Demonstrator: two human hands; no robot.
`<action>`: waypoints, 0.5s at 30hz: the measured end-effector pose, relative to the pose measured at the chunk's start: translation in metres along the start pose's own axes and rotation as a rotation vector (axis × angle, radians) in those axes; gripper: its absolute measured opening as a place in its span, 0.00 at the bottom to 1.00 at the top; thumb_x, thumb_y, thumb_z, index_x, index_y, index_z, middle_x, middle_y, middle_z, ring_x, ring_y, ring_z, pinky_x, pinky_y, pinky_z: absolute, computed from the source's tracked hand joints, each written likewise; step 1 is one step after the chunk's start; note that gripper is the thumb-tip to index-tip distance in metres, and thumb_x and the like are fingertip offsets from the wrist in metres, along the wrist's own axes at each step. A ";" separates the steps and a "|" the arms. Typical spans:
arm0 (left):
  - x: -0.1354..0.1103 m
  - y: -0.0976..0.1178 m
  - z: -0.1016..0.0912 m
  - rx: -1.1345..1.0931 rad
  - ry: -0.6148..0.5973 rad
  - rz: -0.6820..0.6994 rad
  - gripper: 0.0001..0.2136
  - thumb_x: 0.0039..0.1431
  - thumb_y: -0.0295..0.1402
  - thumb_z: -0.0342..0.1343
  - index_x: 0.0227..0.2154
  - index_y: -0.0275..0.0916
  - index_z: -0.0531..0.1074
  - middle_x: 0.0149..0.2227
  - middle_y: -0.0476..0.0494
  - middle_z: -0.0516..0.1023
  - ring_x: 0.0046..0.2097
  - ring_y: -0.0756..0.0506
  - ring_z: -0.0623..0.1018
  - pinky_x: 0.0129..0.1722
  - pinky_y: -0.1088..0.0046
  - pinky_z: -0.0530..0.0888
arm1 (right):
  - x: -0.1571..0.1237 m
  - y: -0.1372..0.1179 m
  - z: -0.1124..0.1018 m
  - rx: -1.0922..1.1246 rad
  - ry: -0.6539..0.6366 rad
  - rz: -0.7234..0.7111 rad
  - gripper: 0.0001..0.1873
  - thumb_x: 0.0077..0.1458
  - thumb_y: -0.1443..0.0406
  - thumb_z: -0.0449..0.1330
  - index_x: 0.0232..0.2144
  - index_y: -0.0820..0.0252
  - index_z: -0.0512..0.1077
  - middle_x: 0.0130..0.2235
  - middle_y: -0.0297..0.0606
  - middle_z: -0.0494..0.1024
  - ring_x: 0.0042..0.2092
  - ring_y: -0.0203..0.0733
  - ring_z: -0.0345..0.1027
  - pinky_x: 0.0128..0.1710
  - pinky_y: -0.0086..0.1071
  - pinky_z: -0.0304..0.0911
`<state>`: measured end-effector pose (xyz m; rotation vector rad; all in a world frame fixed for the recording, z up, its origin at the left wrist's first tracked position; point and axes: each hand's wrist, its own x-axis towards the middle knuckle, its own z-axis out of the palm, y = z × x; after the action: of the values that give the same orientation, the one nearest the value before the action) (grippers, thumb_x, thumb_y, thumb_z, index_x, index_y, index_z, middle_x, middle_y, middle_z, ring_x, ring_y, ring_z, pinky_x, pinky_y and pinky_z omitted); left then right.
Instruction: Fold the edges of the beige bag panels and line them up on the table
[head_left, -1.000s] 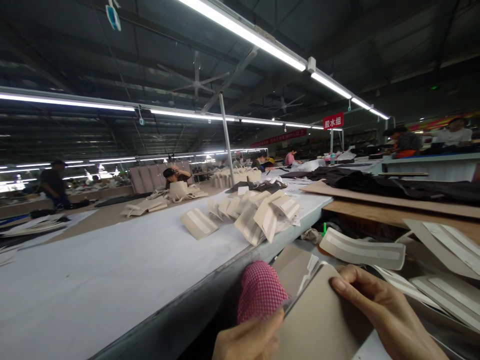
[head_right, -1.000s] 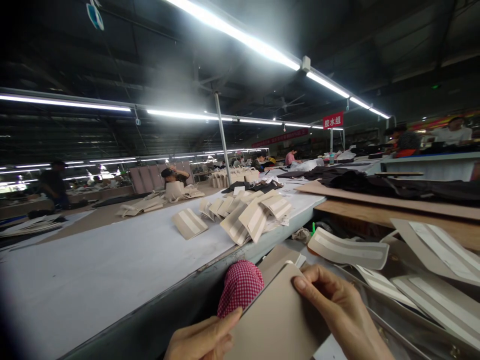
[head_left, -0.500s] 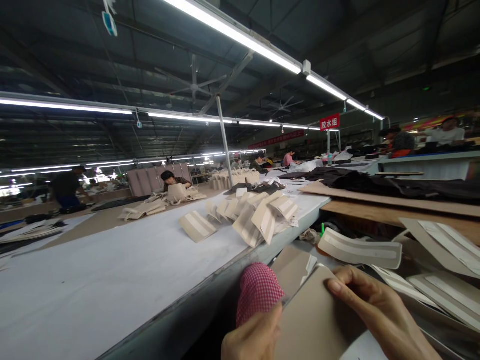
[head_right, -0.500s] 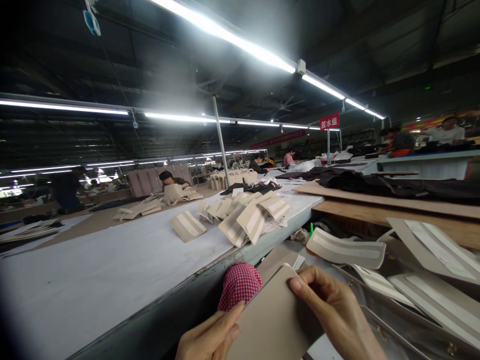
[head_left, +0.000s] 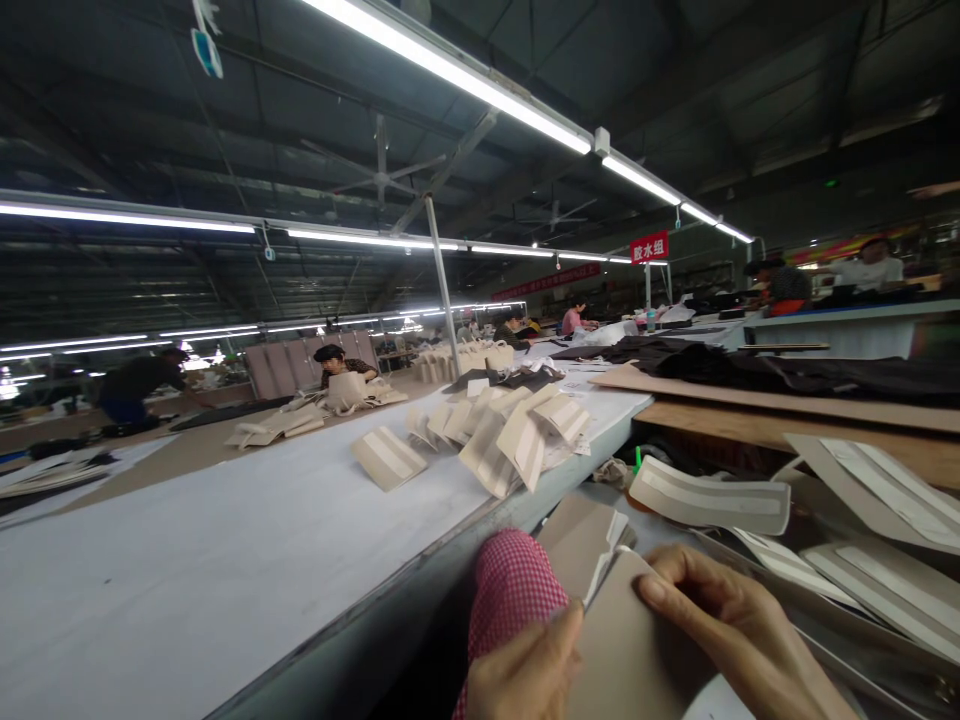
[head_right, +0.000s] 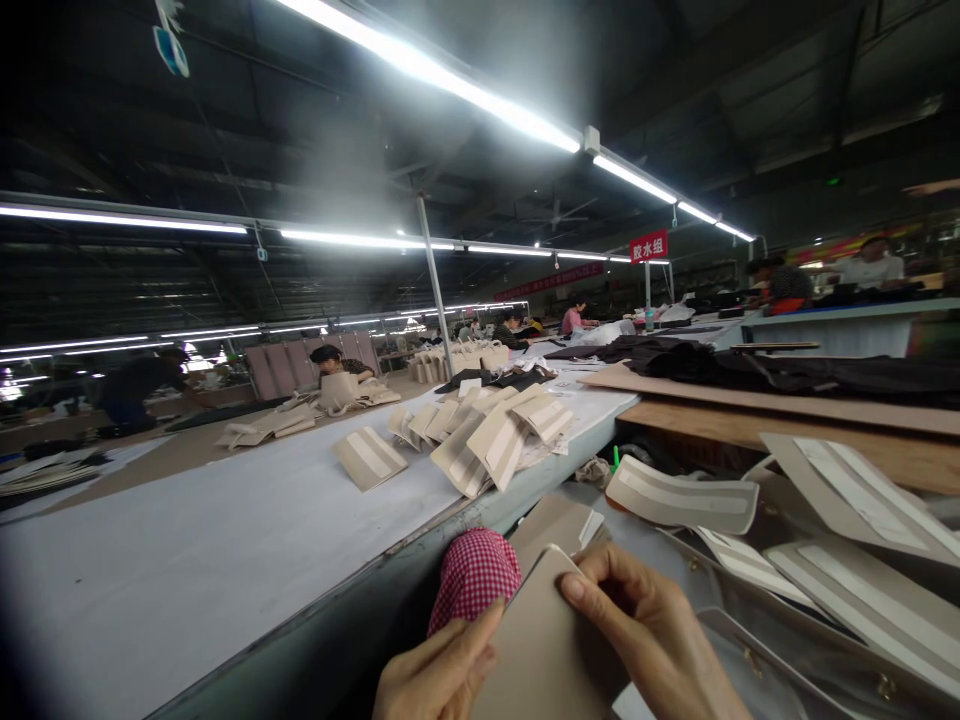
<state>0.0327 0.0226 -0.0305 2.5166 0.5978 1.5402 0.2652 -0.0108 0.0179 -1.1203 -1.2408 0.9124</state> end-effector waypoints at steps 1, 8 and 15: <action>0.000 0.000 0.000 -0.019 -0.008 -0.005 0.18 0.73 0.24 0.54 0.61 0.35 0.77 0.37 0.39 0.88 0.35 0.47 0.89 0.40 0.83 0.83 | 0.000 0.001 0.000 -0.013 -0.019 0.000 0.30 0.56 0.39 0.68 0.24 0.57 0.70 0.27 0.31 0.69 0.30 0.38 0.60 0.29 0.30 0.58; 0.005 0.002 0.008 -0.001 0.026 -0.024 0.19 0.72 0.22 0.53 0.62 0.31 0.76 0.33 0.37 0.87 0.31 0.46 0.87 0.35 0.80 0.83 | -0.001 0.005 0.008 -0.090 -0.007 -0.126 0.29 0.58 0.39 0.66 0.24 0.57 0.73 0.27 0.34 0.73 0.30 0.39 0.64 0.30 0.29 0.61; 0.012 0.010 0.014 -0.042 0.067 -0.013 0.18 0.71 0.22 0.55 0.61 0.32 0.77 0.32 0.38 0.87 0.32 0.46 0.87 0.39 0.78 0.84 | -0.011 0.000 0.011 -0.178 -0.056 -0.209 0.26 0.64 0.44 0.62 0.25 0.55 0.74 0.27 0.35 0.76 0.29 0.39 0.68 0.29 0.27 0.65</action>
<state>0.0525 0.0198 -0.0247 2.4340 0.5829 1.6202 0.2530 -0.0201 0.0153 -1.0851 -1.4774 0.6896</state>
